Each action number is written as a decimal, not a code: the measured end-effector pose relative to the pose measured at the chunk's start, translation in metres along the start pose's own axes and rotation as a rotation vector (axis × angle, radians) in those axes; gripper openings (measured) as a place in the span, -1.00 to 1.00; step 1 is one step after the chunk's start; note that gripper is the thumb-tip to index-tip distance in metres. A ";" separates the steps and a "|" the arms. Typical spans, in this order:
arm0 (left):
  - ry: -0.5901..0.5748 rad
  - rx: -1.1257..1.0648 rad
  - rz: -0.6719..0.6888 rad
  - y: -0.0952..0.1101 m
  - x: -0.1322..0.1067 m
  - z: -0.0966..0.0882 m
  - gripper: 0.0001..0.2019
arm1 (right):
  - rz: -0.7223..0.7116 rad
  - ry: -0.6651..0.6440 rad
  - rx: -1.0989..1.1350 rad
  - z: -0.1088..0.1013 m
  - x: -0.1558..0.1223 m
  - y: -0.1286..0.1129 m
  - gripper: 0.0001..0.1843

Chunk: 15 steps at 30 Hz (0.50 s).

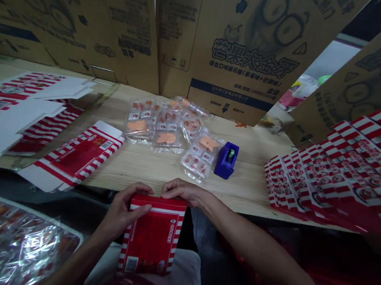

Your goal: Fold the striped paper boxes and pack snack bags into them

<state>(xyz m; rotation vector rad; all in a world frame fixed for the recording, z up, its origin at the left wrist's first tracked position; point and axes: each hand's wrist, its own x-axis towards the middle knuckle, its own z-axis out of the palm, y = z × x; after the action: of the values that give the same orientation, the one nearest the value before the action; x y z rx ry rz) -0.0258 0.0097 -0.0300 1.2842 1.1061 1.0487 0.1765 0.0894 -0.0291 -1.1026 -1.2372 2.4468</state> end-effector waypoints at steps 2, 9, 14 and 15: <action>0.014 -0.156 -0.172 0.003 -0.003 -0.004 -0.71 | -0.078 0.097 -0.037 -0.004 -0.013 -0.004 -0.63; 0.006 0.213 0.355 0.066 -0.025 -0.006 -0.82 | -0.099 0.262 -0.041 0.004 -0.072 -0.006 -0.40; -0.270 0.468 0.769 0.039 -0.020 0.033 -0.79 | -0.150 0.365 0.101 0.020 -0.083 -0.008 -0.60; -0.297 0.450 0.778 0.033 -0.018 0.035 -0.79 | -0.185 0.374 0.086 0.022 -0.086 -0.012 -0.60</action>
<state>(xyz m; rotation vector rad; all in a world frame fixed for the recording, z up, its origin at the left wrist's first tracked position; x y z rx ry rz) 0.0066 -0.0134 0.0027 2.2584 0.6214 1.1286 0.2201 0.0435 0.0345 -1.2833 -1.0540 2.0210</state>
